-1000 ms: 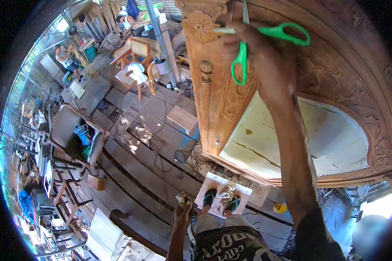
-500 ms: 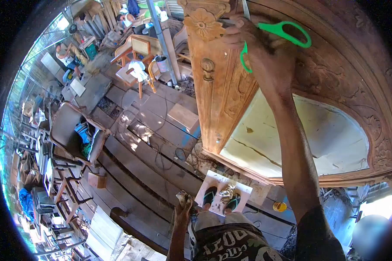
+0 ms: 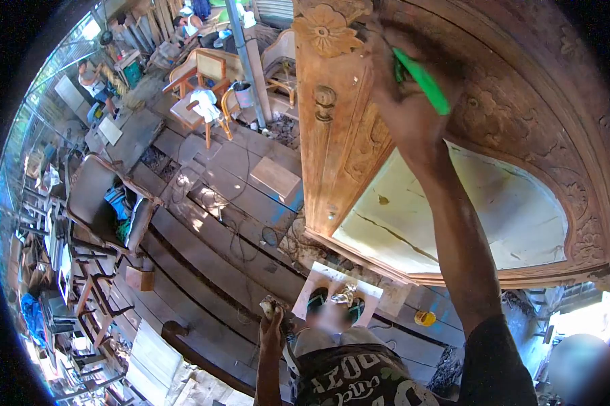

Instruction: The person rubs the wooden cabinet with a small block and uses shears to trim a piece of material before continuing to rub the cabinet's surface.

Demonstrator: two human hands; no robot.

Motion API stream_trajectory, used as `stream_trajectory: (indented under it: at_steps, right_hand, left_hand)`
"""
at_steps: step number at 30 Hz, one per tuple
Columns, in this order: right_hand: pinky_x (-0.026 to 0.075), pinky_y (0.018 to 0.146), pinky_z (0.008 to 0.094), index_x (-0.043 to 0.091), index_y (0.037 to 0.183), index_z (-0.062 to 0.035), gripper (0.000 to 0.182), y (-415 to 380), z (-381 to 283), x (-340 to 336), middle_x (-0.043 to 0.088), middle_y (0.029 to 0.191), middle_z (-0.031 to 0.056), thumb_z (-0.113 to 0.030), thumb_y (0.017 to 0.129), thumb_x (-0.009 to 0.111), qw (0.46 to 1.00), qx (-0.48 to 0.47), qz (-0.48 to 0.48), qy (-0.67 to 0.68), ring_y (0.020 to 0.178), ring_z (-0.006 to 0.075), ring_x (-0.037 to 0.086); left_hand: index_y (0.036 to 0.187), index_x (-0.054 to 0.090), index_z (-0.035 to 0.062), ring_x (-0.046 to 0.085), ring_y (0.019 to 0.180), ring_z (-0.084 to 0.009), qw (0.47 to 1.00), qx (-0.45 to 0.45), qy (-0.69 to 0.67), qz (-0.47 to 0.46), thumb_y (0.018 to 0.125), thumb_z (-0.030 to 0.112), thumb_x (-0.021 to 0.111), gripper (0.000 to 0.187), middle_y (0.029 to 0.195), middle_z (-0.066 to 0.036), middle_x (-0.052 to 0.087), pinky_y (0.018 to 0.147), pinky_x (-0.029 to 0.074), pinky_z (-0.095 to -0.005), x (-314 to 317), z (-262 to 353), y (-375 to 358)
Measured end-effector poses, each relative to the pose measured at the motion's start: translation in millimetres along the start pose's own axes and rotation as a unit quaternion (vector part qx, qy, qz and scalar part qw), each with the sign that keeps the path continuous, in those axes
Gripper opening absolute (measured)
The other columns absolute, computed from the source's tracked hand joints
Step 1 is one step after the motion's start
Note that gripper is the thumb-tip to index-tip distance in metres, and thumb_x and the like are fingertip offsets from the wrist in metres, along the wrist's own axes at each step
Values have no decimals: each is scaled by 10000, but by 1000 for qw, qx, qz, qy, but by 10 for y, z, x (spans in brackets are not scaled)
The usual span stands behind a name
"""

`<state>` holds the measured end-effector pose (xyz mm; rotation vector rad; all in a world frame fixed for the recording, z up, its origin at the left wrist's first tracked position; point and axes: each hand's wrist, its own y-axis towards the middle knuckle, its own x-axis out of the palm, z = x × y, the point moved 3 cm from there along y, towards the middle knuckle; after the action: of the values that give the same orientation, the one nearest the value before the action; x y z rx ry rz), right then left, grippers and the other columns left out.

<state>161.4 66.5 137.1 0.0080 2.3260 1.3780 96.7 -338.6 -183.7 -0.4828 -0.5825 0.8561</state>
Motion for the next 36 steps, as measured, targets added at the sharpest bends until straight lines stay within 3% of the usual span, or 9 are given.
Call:
stream_trajectory:
  at_steps: [4, 6, 9, 14, 20, 25, 30, 31, 36]
  right_hand:
    - [521, 670, 240, 697, 1034, 50, 181, 39, -409, 79, 718, 825, 48, -19, 868, 671, 970, -193, 134, 58, 704, 102, 660]
    - [523, 696, 247, 693, 1020, 47, 145, -45, -321, 229, 715, 855, 59, -8, 902, 629, 964, 144, 112, 194, 716, 118, 658]
    - [502, 593, 325, 704, 966, -38, 159, -54, -352, 242, 683, 721, 54, -182, 903, 682, 889, 206, 107, 393, 608, 135, 620]
    - [536, 608, 271, 667, 1026, 57, 147, 27, -236, 177, 685, 839, 120, -15, 928, 584, 979, 43, 110, 164, 696, 125, 643]
    - [535, 566, 284, 693, 992, 42, 282, 111, -343, -108, 673, 795, 83, -226, 915, 654, 867, 281, -16, 411, 639, 121, 620]
    - [530, 599, 262, 691, 1069, 16, 280, 140, -287, -29, 684, 828, 74, -219, 922, 653, 902, 136, -8, 409, 653, 111, 620]
    - [513, 598, 254, 676, 1111, 17, 288, 204, -297, -52, 665, 794, 49, -218, 965, 594, 867, 237, -70, 434, 669, 106, 623]
    - [503, 600, 257, 691, 1086, 11, 302, 133, -290, -104, 660, 798, 38, -250, 963, 601, 812, 285, -223, 458, 685, 104, 623]
    - [500, 631, 252, 688, 1077, 25, 297, -39, -367, -136, 672, 805, 48, -238, 954, 623, 906, 228, -48, 355, 696, 118, 636]
  left_hand:
    - [1135, 619, 35, 610, 758, -123, 999, -8, 34, -2, 936, 386, 645, 404, 994, -31, 623, 626, 529, -286, -24, 90, 61]
    - [1144, 613, 33, 612, 778, -129, 999, -14, 37, -8, 933, 385, 649, 412, 1010, -36, 624, 632, 535, -290, -101, 116, 83]
    - [1159, 601, 31, 617, 775, -139, 999, -20, 32, 6, 925, 387, 661, 431, 1025, -45, 627, 632, 539, -296, -137, 61, 113]
    - [1174, 586, 34, 618, 736, -139, 999, -36, 8, 20, 910, 393, 682, 456, 1028, -46, 636, 612, 532, -289, -154, 12, 135]
    - [1126, 614, 53, 617, 791, -127, 999, -24, 27, -29, 912, 388, 679, 402, 1015, -31, 639, 621, 534, -290, 20, 129, 126]
    - [1171, 589, 98, 623, 833, -147, 998, -43, 24, -39, 937, 340, 652, 342, 1040, -24, 636, 676, 548, -320, 18, 54, 192]
    - [1232, 553, 118, 621, 934, -173, 997, -48, 31, -49, 939, 335, 651, 377, 1109, -39, 621, 746, 547, -348, 36, 58, 81]
    - [1191, 578, 98, 616, 844, -148, 998, -10, 43, -33, 932, 354, 658, 373, 1055, -27, 633, 683, 543, -322, 97, 121, 69]
    - [1140, 604, 87, 614, 747, -122, 1000, -23, 15, -14, 918, 376, 676, 371, 958, -7, 642, 615, 537, -294, 71, 129, 143]
